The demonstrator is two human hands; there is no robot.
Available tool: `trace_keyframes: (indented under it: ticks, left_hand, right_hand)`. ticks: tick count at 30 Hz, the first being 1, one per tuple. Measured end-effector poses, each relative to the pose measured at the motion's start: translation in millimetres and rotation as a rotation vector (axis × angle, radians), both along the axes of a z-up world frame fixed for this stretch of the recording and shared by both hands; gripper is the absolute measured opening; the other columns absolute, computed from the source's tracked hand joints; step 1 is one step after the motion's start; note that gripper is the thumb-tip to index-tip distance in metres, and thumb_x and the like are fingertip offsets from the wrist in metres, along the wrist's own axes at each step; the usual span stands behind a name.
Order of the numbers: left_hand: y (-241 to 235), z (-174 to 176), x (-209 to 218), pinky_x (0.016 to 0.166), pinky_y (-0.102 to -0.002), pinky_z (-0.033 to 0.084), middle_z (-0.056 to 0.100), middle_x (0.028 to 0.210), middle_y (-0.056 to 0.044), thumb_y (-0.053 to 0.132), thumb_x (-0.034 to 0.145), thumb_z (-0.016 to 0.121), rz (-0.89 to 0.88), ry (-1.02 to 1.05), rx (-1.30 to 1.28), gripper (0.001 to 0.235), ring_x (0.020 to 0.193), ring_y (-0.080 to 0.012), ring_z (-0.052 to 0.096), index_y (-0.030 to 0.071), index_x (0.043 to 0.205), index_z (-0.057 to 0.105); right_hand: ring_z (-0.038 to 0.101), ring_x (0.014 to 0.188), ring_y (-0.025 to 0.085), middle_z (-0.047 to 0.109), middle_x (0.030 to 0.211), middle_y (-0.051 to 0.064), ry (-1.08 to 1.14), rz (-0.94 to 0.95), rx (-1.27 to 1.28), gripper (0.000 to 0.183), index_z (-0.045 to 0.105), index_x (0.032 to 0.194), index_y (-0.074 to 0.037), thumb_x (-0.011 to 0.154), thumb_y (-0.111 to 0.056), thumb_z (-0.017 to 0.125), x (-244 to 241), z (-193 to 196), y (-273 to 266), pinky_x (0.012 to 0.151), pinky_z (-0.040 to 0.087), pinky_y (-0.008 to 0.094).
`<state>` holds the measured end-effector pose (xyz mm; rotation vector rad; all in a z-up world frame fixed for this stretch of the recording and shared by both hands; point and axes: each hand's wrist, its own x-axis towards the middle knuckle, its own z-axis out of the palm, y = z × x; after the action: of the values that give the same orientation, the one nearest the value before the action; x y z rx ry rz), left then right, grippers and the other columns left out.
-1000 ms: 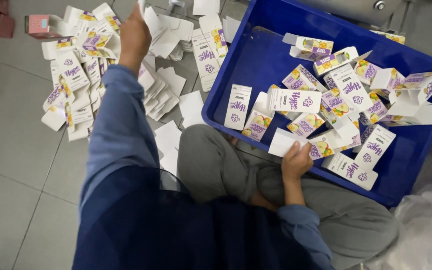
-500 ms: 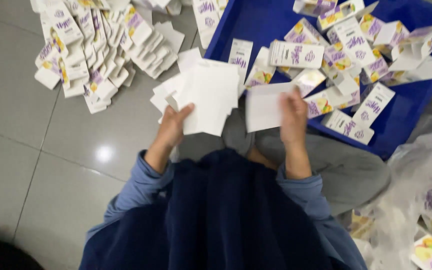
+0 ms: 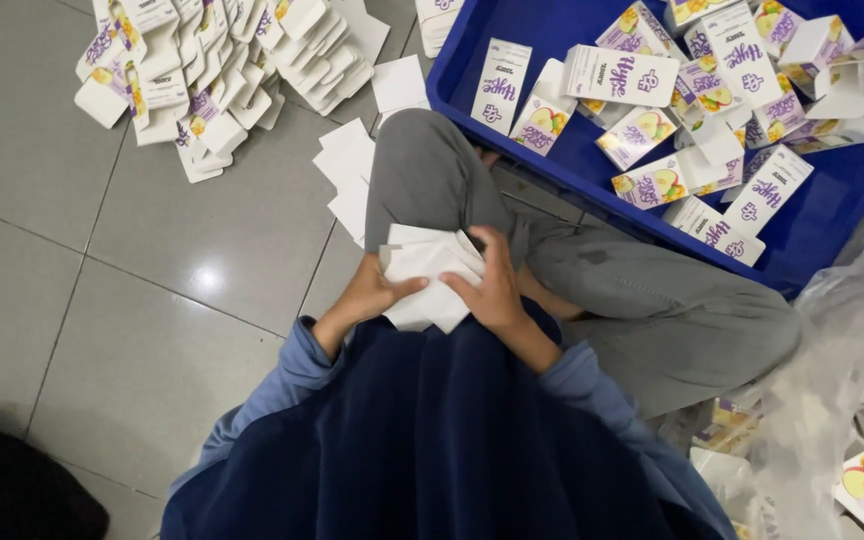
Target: The person sits on the floor and folds flat cardboard pieces into small boxes by hand. They pick up the printed cardboard from a pile on the floor, fold the flaps to form the box shape, and place the finished boxes into a blue plastic bin.
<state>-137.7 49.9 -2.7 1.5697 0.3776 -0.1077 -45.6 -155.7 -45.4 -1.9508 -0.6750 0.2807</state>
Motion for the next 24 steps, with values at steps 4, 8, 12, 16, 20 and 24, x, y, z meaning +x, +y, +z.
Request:
trace_keyframes:
  ticks: [4, 8, 12, 16, 20, 24]
  left_hand:
    - [-14, -25, -9, 0.09, -0.056, 0.055, 0.07, 0.11, -0.032, 0.035, 0.073, 0.089, -0.033, 0.112, 0.391, 0.081, 0.105, -0.0503, 0.068, -0.008, 0.131, 0.054]
    - [6, -20, 1, 0.08, -0.053, 0.055, 0.071, 0.106, -0.019, 0.043, 0.068, 0.092, 0.063, -0.029, 0.55, 0.087, 0.092, -0.041, 0.071, 0.005, 0.135, 0.052]
    - [74, -12, 51, 0.087, -0.054, 0.052, 0.064, 0.112, -0.026, 0.017, 0.09, 0.079, 0.312, -0.293, 0.599, 0.054, 0.101, -0.0479, 0.065, -0.003, 0.132, 0.052]
    - [176, -44, 121, 0.085, -0.049, 0.055, 0.061, 0.113, -0.019, 0.011, 0.094, 0.079, 0.417, -0.488, 0.947, 0.047, 0.098, -0.0397, 0.066, 0.0, 0.131, 0.054]
    - [235, -74, 184, 0.085, -0.043, 0.053, 0.06, 0.116, -0.018, 0.009, 0.087, 0.077, 0.389, -0.368, 1.164, 0.049, 0.1, -0.0348, 0.063, 0.003, 0.13, 0.053]
    - [270, -121, 240, 0.085, -0.042, 0.054, 0.067, 0.12, -0.02, 0.029, 0.084, 0.085, 0.259, -0.223, 1.417, 0.063, 0.097, -0.0345, 0.067, -0.002, 0.133, 0.061]
  right_hand:
    - [0.059, 0.126, 0.045, 0.063, 0.129, 0.02, 0.355, 0.048, -0.254, 0.094, 0.033, 0.151, -0.019, 0.08, -0.049, 0.086, -11, -20, -23, 0.104, 0.049, 0.06]
    - [0.069, 0.105, 0.036, 0.072, 0.108, 0.015, 0.193, -0.113, -0.109, 0.088, 0.041, 0.141, -0.011, 0.077, -0.043, 0.091, -22, -41, -26, 0.088, 0.054, 0.045]
    - [0.067, 0.104, 0.044, 0.069, 0.114, 0.023, 0.062, -0.079, -0.029, 0.084, 0.04, 0.143, -0.003, 0.082, -0.036, 0.087, -21, -41, -16, 0.083, 0.055, 0.053]
    - [0.066, 0.109, 0.042, 0.064, 0.124, 0.023, -0.008, -0.077, -0.073, 0.08, 0.047, 0.143, -0.003, 0.083, -0.04, 0.083, -11, -19, -21, 0.087, 0.057, 0.052]
    - [0.054, 0.119, 0.037, 0.049, 0.138, 0.026, -0.173, -0.166, -0.05, 0.061, 0.04, 0.143, 0.006, 0.095, -0.028, 0.057, 11, 19, -29, 0.102, 0.044, 0.045]
    - [0.055, 0.116, 0.031, 0.051, 0.135, 0.022, -0.099, -0.283, 0.031, 0.051, 0.042, 0.141, 0.005, 0.095, -0.016, 0.051, 28, 29, -40, 0.1, 0.044, 0.041]
